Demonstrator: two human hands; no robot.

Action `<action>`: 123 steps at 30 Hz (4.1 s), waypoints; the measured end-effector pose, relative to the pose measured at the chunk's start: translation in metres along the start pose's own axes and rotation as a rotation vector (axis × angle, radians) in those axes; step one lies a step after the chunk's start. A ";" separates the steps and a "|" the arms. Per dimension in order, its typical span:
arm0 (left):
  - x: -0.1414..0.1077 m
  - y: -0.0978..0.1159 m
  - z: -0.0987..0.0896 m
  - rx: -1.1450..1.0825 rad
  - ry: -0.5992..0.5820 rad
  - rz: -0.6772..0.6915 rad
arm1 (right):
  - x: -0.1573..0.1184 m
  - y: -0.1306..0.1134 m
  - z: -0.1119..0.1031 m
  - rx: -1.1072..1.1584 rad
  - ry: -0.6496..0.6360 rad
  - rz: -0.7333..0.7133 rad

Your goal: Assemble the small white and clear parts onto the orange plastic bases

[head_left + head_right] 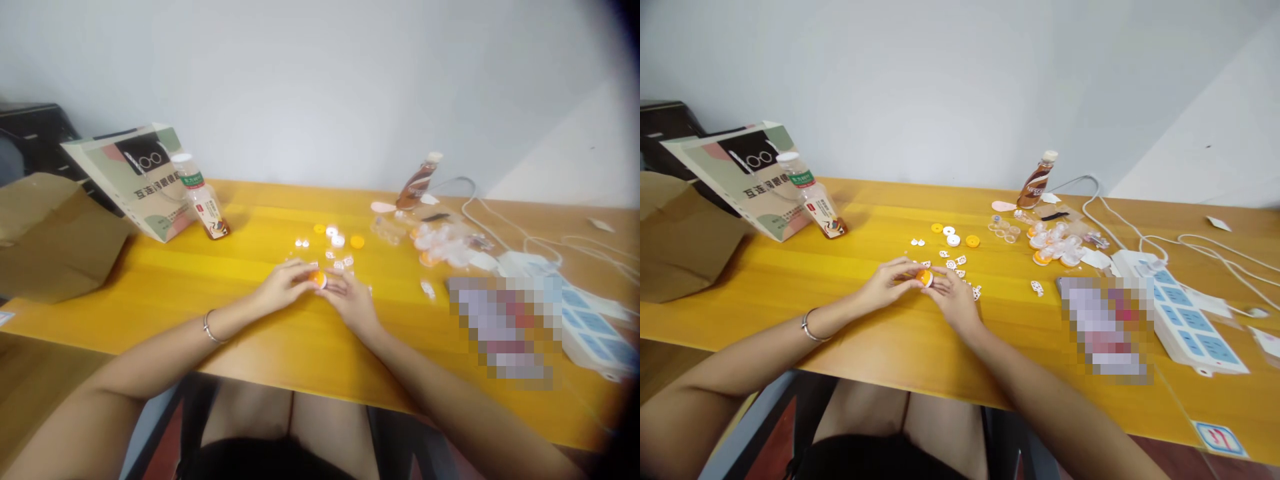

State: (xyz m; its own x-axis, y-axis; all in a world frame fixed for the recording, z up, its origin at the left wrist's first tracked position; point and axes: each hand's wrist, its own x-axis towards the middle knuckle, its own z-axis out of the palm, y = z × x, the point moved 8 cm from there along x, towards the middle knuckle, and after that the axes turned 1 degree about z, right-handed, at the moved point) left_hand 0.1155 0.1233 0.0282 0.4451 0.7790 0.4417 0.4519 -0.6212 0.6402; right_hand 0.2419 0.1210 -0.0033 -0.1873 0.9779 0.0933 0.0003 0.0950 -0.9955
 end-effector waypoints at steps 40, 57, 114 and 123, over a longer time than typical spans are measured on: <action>0.006 0.031 -0.026 0.173 -0.195 0.141 | 0.007 0.013 0.001 0.057 -0.059 0.171; 0.005 0.035 -0.015 0.313 -0.181 0.241 | 0.004 0.008 0.011 0.191 -0.159 0.149; 0.008 -0.010 -0.018 -0.505 -0.336 -0.245 | 0.008 0.005 -0.008 0.158 0.000 0.114; 0.009 -0.013 -0.013 -0.485 -0.188 -0.275 | 0.006 -0.002 -0.006 0.104 0.033 0.025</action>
State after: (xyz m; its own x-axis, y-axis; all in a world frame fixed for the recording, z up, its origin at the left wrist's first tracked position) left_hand 0.1033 0.1396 0.0323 0.5109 0.8502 0.1275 0.1851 -0.2537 0.9494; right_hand 0.2471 0.1279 -0.0010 -0.1559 0.9855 0.0670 -0.0978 0.0521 -0.9938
